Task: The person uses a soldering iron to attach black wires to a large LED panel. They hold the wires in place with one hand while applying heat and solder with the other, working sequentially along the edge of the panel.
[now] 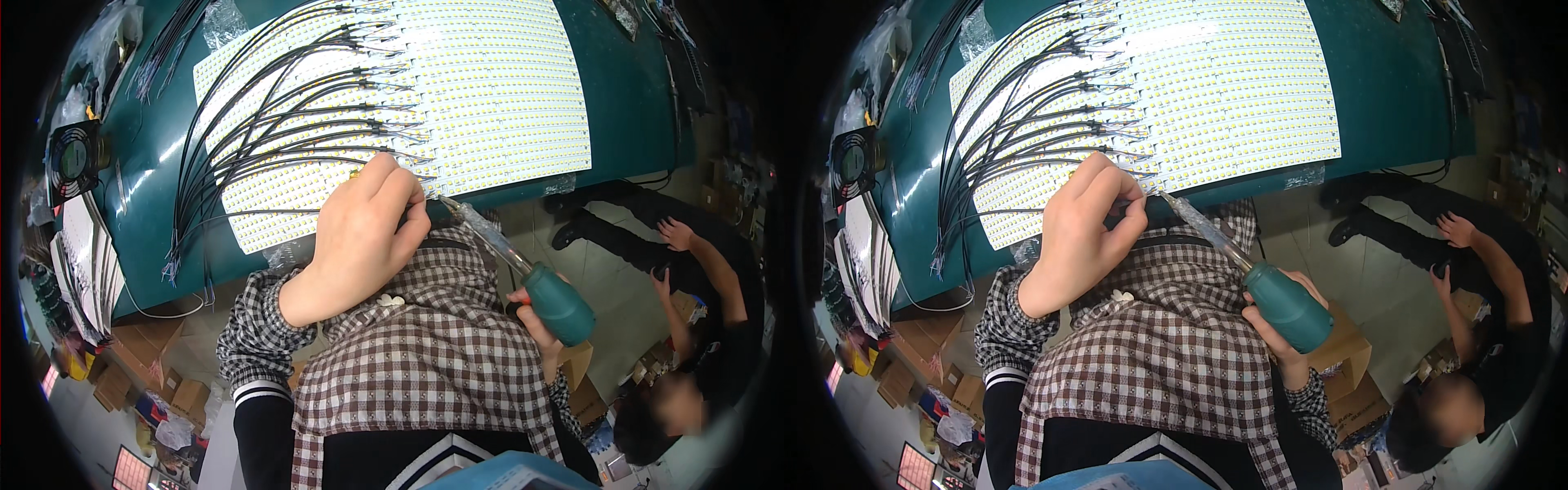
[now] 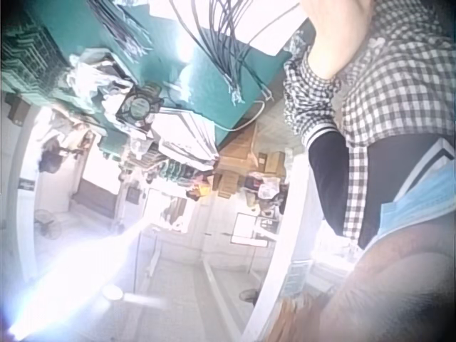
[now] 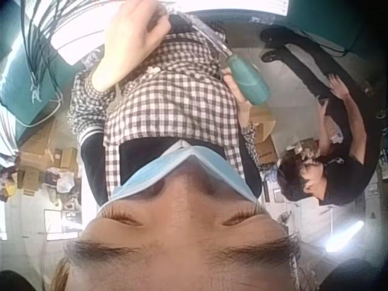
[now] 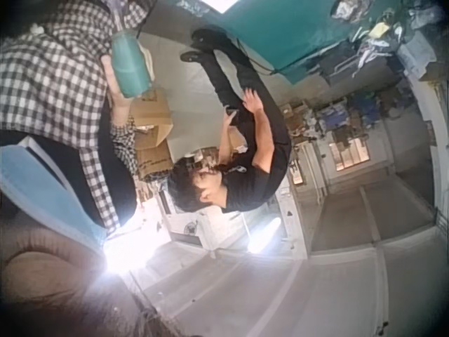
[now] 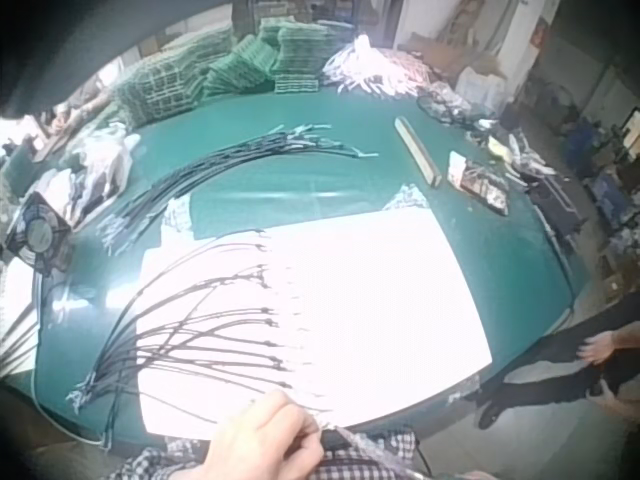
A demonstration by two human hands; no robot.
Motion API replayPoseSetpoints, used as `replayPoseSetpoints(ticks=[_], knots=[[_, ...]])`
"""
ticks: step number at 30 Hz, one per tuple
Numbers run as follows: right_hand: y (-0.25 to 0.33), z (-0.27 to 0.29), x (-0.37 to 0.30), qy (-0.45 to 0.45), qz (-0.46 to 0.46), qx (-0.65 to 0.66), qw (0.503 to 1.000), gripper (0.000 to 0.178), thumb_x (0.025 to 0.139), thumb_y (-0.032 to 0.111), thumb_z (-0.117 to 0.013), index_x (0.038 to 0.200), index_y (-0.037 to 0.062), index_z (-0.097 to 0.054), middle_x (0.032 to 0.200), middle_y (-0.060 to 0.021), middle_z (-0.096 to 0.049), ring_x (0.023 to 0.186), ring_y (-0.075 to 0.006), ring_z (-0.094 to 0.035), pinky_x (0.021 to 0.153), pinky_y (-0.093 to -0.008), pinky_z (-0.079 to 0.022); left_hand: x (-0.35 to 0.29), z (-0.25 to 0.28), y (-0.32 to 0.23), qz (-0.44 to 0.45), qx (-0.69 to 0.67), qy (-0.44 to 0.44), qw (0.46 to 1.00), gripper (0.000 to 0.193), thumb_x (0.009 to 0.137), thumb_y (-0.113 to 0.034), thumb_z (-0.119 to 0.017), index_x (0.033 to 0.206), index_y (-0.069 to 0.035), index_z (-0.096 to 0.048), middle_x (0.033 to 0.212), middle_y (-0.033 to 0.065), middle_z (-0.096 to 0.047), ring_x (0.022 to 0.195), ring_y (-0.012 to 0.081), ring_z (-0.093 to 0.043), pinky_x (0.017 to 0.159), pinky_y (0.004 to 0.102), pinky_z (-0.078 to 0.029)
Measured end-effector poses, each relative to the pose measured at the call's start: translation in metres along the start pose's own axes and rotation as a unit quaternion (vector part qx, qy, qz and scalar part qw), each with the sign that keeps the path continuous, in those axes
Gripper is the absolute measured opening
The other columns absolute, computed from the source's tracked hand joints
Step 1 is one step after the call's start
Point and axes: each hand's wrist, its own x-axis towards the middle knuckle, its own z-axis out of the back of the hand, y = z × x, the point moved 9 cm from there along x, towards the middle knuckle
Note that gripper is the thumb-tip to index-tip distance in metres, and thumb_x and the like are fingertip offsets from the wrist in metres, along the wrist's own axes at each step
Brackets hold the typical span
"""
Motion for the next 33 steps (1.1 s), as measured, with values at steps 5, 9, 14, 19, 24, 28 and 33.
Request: replayPoseSetpoints(ticks=[5,9,14,19,24,28,33], knots=[[-0.0046,-0.0003,-0.0010,0.005,0.010,-0.006,1.000,0.048,0.073,0.015,-0.088,0.113,-0.0034,-0.070,0.092,-0.0087,-0.074,0.087,-0.0205,-0.068,0.080,-0.0343,-0.054,0.0007,-0.0006,-0.0007,0.007,0.022,0.014,1.000,0.014,0.079,0.004,-0.070,0.086,-0.003,-0.060,0.082,0.0071,-0.057,0.067,0.0201,-0.062,0.059,0.0317,-0.050],[-0.0056,-0.0016,-0.0006,0.001,0.006,-0.003,1.000,0.048,0.073,0.017,-0.089,0.112,-0.0037,-0.070,0.091,-0.0088,-0.073,0.085,-0.0204,-0.068,0.078,-0.0339,-0.055,0.0008,-0.0009,-0.0008,0.005,0.024,0.014,1.000,0.014,0.079,0.004,-0.070,0.085,-0.003,-0.060,0.082,0.0072,-0.057,0.066,0.0203,-0.062,0.059,0.0319,-0.050],[0.0010,-0.0033,0.0020,0.011,0.018,-0.033,0.999,0.049,0.073,0.018,-0.089,0.112,-0.0037,-0.070,0.089,-0.0078,-0.073,0.084,-0.0201,-0.069,0.077,-0.0341,-0.055,0.0014,0.0002,-0.0010,0.007,0.021,0.012,1.000,0.015,0.078,0.004,-0.070,0.085,-0.003,-0.060,0.082,0.0073,-0.056,0.066,0.0205,-0.062,0.058,0.0319,-0.049],[-0.0037,-0.0041,-0.0014,-0.032,-0.036,0.105,0.993,0.042,0.074,0.018,-0.089,0.107,-0.0015,-0.073,0.089,-0.0080,-0.074,0.082,-0.0203,-0.068,0.077,-0.0350,-0.054,0.0020,0.0004,-0.0012,0.004,0.019,0.012,1.000,0.015,0.078,0.004,-0.071,0.085,-0.004,-0.059,0.081,0.0071,-0.056,0.066,0.0202,-0.061,0.058,0.0317,-0.049],[-0.0018,0.0010,-0.0017,-0.018,0.007,0.014,1.000,0.024,0.079,0.016,-0.087,0.095,0.0008,-0.077,0.092,-0.0086,-0.075,0.083,-0.0180,-0.069,0.077,-0.0318,-0.056,0.0023,0.0017,-0.0004,0.012,0.020,0.012,1.000,0.015,0.079,0.004,-0.071,0.085,-0.004,-0.060,0.081,0.0067,-0.056,0.066,0.0199,-0.062,0.058,0.0313,-0.049],[-0.0050,-0.0004,-0.0019,-0.027,-0.020,0.099,0.995,0.021,0.083,0.013,-0.084,0.096,-0.0022,-0.076,0.103,-0.0132,-0.075,0.086,-0.0191,-0.071,0.080,-0.0310,-0.059,0.0022,0.0001,0.0004,0.012,0.017,0.018,1.000,0.015,0.079,0.004,-0.071,0.086,-0.004,-0.060,0.082,0.0067,-0.056,0.066,0.0196,-0.062,0.059,0.0310,-0.050],[-0.0039,-0.0034,-0.0006,-0.030,-0.022,0.210,0.977,0.042,0.089,0.010,-0.078,0.122,-0.0088,-0.062,0.110,-0.0222,-0.072,0.092,-0.0260,-0.073,0.085,-0.0373,-0.061,0.0028,0.0017,0.0019,0.022,-0.014,0.020,0.999,0.015,0.079,0.003,-0.071,0.087,-0.004,-0.060,0.084,0.0083,-0.056,0.068,0.0239,-0.062,0.060,0.0341,-0.050]])
